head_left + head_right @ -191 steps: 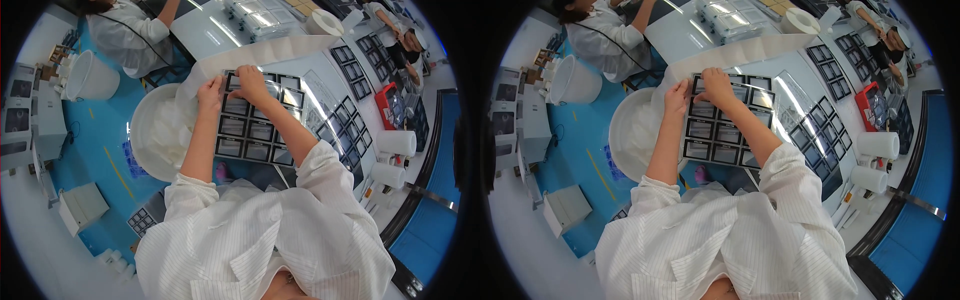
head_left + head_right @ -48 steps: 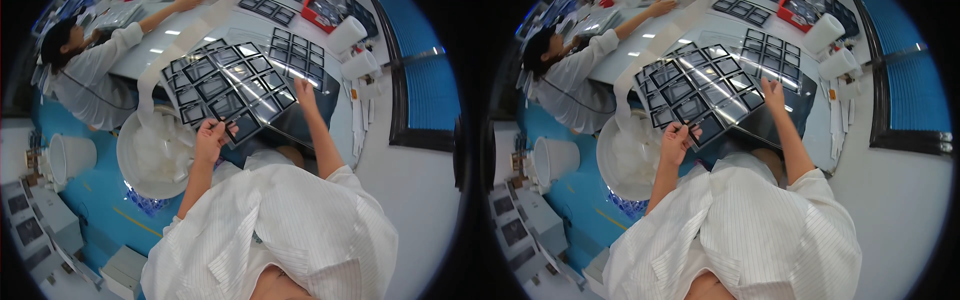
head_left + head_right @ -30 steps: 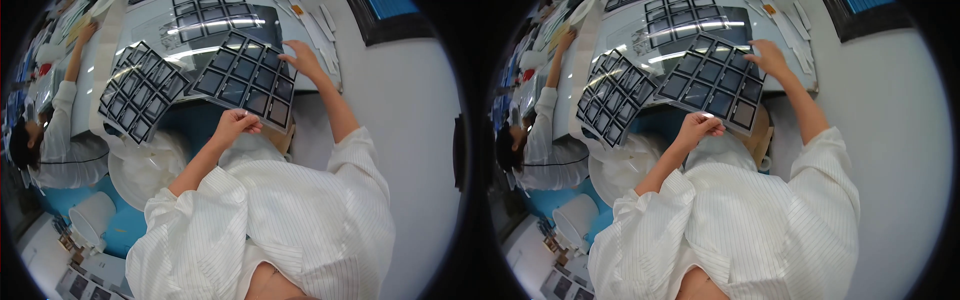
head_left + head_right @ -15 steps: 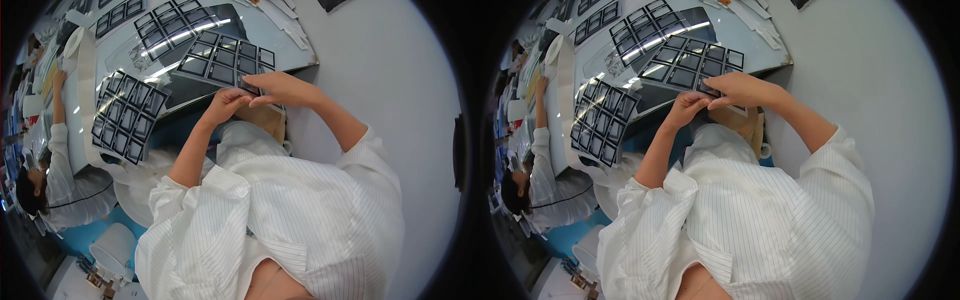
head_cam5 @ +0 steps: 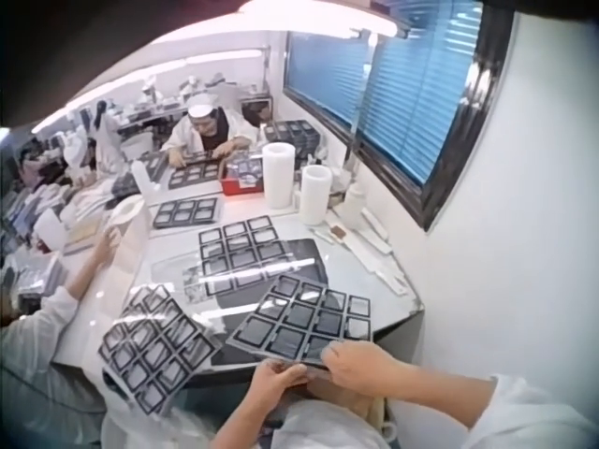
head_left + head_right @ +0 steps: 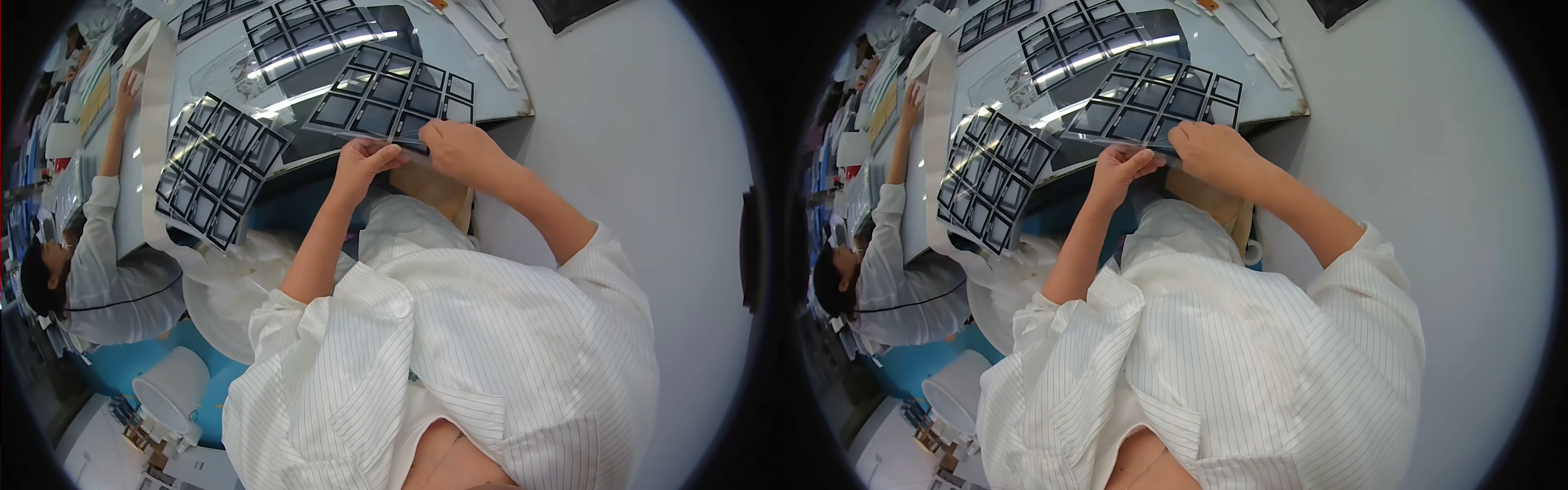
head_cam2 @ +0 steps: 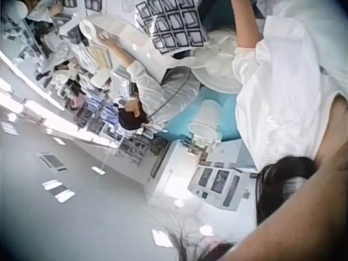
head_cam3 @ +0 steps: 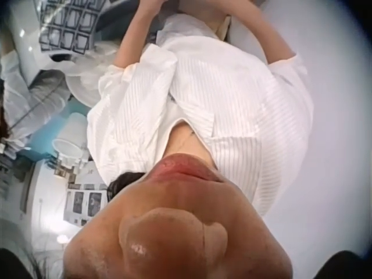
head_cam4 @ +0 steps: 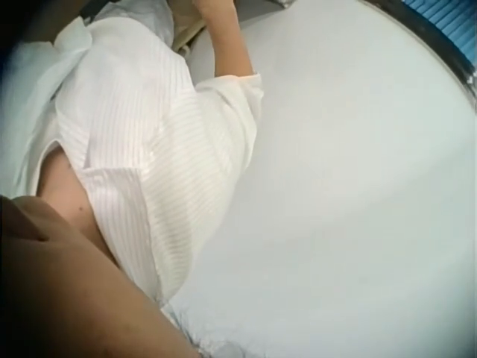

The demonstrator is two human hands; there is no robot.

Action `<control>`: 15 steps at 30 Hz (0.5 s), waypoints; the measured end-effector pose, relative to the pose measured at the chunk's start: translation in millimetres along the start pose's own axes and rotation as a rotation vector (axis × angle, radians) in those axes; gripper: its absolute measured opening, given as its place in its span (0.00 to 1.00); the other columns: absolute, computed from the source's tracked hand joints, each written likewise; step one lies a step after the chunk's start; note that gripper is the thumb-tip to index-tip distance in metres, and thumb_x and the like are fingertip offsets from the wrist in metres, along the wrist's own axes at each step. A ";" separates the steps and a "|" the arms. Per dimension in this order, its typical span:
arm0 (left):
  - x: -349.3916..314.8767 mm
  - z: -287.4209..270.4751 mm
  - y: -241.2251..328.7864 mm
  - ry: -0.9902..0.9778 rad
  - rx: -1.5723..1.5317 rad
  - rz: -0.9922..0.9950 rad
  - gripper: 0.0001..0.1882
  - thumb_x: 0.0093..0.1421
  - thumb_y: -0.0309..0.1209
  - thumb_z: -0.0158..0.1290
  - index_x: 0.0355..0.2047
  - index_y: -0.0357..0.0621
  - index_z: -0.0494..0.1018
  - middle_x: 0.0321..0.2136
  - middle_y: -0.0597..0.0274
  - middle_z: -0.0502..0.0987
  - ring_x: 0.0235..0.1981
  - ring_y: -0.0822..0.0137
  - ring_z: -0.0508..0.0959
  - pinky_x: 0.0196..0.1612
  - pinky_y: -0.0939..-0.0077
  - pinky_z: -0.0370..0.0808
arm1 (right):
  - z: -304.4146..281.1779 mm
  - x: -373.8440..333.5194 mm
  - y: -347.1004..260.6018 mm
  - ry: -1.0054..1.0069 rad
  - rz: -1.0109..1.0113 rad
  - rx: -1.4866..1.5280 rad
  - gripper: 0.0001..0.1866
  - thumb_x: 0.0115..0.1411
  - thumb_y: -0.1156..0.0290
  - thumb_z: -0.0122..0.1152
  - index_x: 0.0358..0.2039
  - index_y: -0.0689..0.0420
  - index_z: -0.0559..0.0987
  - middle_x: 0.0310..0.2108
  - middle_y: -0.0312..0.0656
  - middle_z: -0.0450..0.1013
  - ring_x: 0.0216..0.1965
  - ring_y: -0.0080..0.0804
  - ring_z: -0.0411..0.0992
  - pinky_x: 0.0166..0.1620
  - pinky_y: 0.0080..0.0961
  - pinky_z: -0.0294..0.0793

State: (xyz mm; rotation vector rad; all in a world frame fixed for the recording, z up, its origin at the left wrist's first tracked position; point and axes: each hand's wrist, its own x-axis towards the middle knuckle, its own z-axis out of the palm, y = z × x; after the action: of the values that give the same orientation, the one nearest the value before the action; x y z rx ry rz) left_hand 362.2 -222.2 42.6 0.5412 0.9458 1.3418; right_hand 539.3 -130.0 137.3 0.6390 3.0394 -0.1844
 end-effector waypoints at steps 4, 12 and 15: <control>2.7 10.4 -21.9 -0.018 -0.053 0.070 0.05 0.59 0.24 0.56 0.34 0.35 0.74 0.33 0.56 0.79 0.34 0.69 0.81 0.39 0.77 0.80 | 6.0 17.2 -11.3 0.281 -0.066 -0.162 0.10 0.48 0.71 0.57 0.33 0.56 0.72 0.29 0.36 0.67 0.32 0.31 0.70 0.32 0.25 0.69; -1.4 21.0 -27.7 0.058 0.079 0.148 0.10 0.60 0.27 0.56 0.39 0.33 0.72 0.34 0.58 0.77 0.36 0.72 0.78 0.43 0.79 0.76 | 15.2 19.2 -9.6 0.264 -0.137 -0.192 0.09 0.46 0.69 0.59 0.29 0.55 0.73 0.30 0.36 0.67 0.31 0.27 0.71 0.30 0.20 0.71; -6.3 31.4 -10.9 0.134 -0.201 0.138 0.15 0.61 0.27 0.55 0.45 0.32 0.69 0.35 0.58 0.77 0.38 0.71 0.78 0.44 0.78 0.76 | 14.8 20.3 -7.6 0.303 -0.134 -0.144 0.10 0.47 0.69 0.58 0.30 0.56 0.74 0.31 0.37 0.67 0.31 0.28 0.71 0.30 0.20 0.72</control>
State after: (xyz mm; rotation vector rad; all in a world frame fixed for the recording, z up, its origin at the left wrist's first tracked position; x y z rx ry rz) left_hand 394.5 -224.6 52.5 0.3713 0.8809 1.5942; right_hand 517.7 -130.6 122.3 0.4943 3.3459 0.1412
